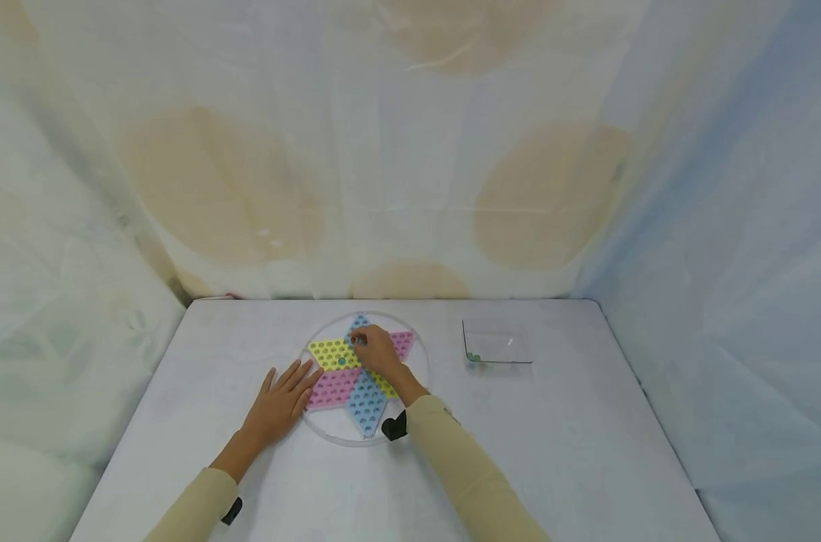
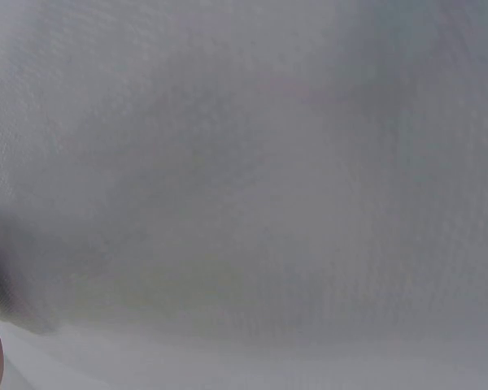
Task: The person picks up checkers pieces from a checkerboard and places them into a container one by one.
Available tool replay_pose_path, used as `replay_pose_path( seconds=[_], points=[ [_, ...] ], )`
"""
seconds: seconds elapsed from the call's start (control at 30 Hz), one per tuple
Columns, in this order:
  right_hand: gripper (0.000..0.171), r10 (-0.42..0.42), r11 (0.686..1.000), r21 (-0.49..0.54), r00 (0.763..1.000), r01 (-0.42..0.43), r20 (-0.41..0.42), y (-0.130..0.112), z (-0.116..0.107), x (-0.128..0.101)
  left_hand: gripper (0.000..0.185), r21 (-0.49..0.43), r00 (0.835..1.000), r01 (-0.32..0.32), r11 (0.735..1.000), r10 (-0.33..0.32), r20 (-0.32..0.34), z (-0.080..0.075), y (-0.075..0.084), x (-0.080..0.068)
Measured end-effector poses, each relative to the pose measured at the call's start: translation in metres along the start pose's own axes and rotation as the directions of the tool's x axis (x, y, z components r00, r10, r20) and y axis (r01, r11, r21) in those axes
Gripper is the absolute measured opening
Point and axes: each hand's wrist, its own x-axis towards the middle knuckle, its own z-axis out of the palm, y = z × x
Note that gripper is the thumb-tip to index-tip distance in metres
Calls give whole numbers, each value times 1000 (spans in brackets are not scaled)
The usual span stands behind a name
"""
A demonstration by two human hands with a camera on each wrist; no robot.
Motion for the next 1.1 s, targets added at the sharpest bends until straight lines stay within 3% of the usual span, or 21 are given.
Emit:
replay_pose_path(
  seconds=[0.5,0.8,1.1],
  points=[
    [11,-5,1000,-16,1000,5,-31,1,3,-2,50,3,1000,1,1000,-1,16,0,-1,0],
    [14,-37,999,12,998,38,-41,7,0,-5,50,-7,1000,-4,1000,4,8,2,0,0],
    [17,-56,998,19,998,56,1,8,-14,-7,50,-1,1000,-2,1000,2,12,1,1,1]
  ],
)
